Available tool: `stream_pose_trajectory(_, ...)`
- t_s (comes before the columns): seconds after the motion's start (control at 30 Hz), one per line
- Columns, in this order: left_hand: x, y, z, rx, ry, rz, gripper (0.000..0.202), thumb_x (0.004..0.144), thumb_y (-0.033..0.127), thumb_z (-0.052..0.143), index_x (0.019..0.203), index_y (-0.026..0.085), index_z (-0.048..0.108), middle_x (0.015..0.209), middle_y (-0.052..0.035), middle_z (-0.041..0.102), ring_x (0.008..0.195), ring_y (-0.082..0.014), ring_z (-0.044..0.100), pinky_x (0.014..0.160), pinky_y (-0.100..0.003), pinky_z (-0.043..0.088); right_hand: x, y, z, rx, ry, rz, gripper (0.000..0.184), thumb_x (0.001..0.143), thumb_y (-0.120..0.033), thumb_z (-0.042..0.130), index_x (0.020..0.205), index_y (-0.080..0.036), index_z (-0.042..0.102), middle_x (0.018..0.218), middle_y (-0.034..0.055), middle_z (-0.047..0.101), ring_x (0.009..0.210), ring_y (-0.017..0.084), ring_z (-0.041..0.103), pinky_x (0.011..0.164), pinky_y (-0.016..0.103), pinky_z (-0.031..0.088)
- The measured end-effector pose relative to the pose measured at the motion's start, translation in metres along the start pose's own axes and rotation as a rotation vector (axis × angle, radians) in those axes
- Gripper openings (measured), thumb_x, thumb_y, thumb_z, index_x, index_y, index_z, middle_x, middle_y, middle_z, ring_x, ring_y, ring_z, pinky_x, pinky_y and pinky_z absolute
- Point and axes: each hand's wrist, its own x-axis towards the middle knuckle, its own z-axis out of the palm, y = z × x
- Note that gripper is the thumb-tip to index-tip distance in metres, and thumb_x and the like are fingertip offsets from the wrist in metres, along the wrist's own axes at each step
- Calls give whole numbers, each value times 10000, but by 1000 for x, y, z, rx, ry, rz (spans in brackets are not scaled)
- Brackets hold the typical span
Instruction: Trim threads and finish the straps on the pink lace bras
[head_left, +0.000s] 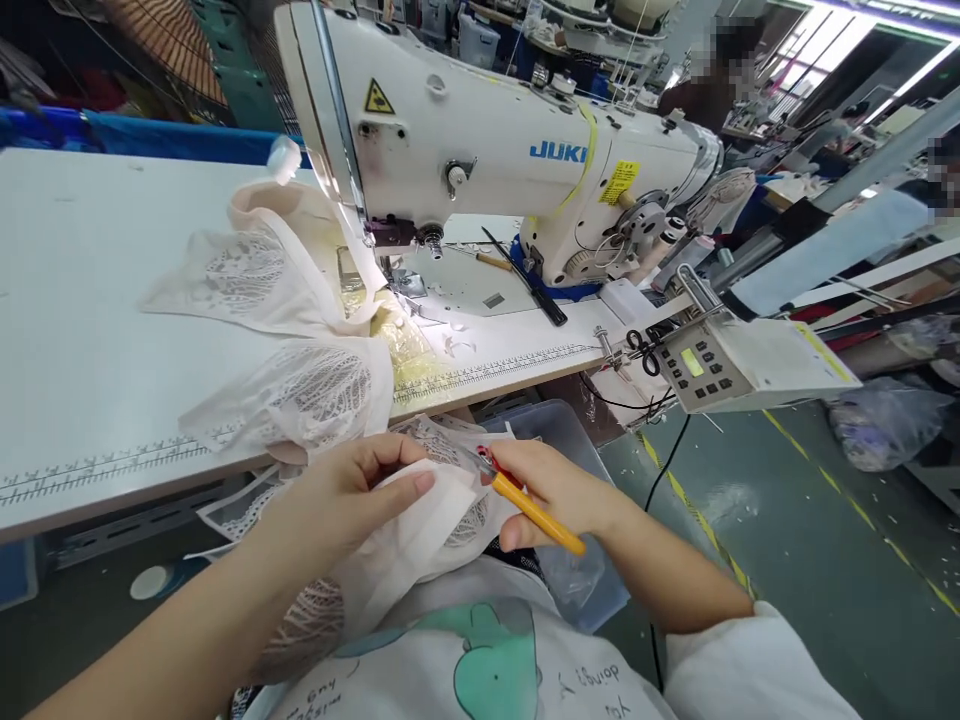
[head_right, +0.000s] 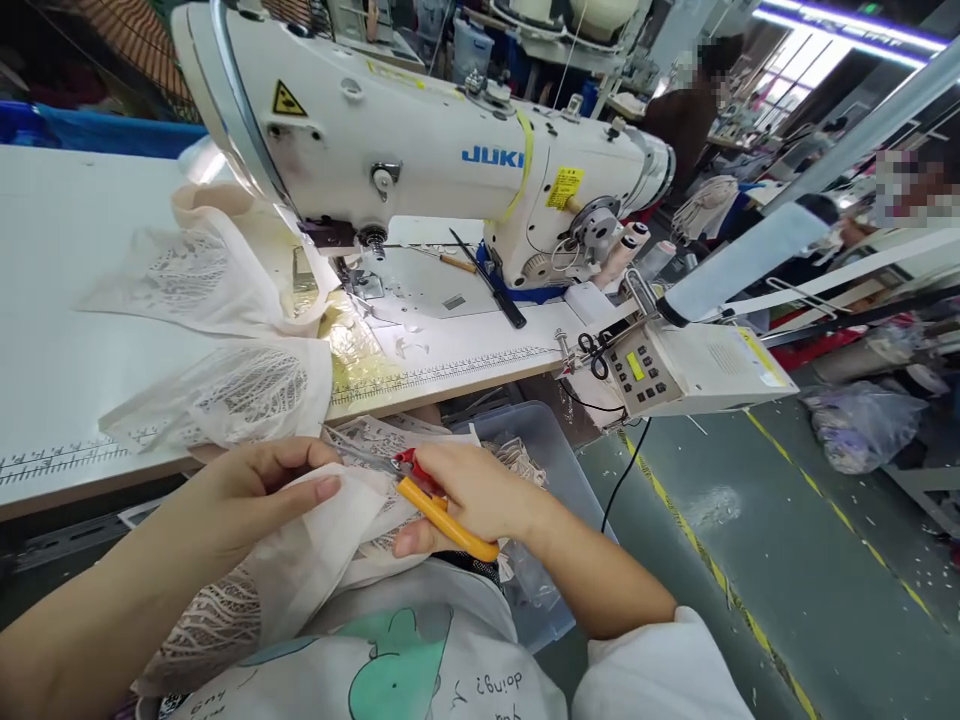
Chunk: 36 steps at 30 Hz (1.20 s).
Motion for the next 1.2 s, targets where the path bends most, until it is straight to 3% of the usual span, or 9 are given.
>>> stream_pose_trajectory(0.13,0,-5,-1,-81,-26,1,228,681,409,633,748,191,617,677,17,569,585,-100,467,507,-185,361,-7,7,-7,-184,-107,78,638,618,-832,366,666,-197,326,632,-25,404,533,102,307,501,238,262)
stream_pose_trajectory(0.3,3,-8,-1,-56,39,38,214,668,397,645,725,190,637,671,15,586,602,-109,484,535,-190,368,-11,5,-8,-296,-167,152,606,599,-783,490,657,-198,341,622,-33,422,523,98,317,511,228,271)
stream_pose_trajectory(0.83,3,-10,3,55,202,12,284,646,449,643,743,182,628,684,1,592,613,-127,483,539,-210,365,-19,-5,-5,-325,-108,293,601,555,-770,554,640,-192,416,593,-16,448,511,115,382,470,225,241)
stream_pose_trajectory(1.07,3,-14,5,30,224,5,278,663,440,646,771,184,640,709,-1,622,649,-136,524,584,-218,405,-24,-8,0,-316,-49,322,586,588,-757,543,640,-184,428,588,-6,463,506,115,383,485,227,249)
stream_pose_trajectory(1.2,2,-10,8,-30,201,-13,255,666,418,650,763,185,624,658,11,595,589,-121,503,537,-218,399,-26,-10,5,-366,-38,318,609,601,-789,488,637,-184,429,582,7,478,511,133,418,488,238,250)
